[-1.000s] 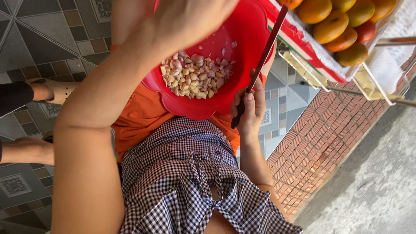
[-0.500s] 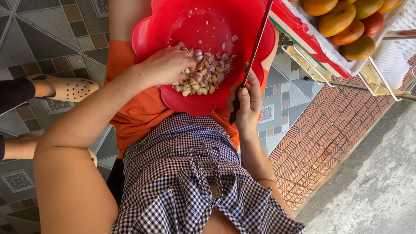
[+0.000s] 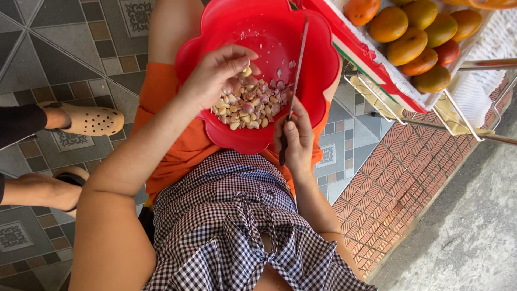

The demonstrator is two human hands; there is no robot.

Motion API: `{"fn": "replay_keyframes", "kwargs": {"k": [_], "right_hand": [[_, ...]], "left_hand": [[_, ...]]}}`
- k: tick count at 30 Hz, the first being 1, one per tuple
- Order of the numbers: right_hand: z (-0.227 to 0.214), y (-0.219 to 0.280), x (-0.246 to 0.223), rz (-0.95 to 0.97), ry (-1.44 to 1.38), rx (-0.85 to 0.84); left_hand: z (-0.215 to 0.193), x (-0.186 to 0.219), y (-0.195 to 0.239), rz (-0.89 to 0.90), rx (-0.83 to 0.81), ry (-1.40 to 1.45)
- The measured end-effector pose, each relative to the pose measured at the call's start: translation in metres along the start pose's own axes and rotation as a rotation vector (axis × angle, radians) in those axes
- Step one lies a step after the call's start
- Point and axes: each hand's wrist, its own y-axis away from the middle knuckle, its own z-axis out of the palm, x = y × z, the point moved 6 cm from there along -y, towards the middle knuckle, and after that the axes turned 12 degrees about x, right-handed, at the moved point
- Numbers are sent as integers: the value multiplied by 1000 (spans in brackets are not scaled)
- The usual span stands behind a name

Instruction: The person sits on the floor and peels garlic cloves one by one using a knife, dropping the peeled cloves into a red bowl. The person occasionally uses the knife to scrape off remaining skin.

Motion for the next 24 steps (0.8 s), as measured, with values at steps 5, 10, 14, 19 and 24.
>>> {"fn": "replay_keyframes", "kwargs": {"k": [5, 10, 14, 19, 24], "right_hand": [[16, -4, 2, -19, 50, -76], [15, -8, 0, -52, 67, -54], [1, -10, -3, -62, 37, 12], [6, -14, -23, -213, 131, -70], [15, -21, -35, -351, 569, 1]], "left_hand": [[26, -9, 4, -112, -27, 383], [36, -4, 5, -141, 2, 411], [45, 14, -3, -44, -10, 351], [67, 14, -4, 64, -26, 189], [78, -9, 9, -12, 49, 152]]}}
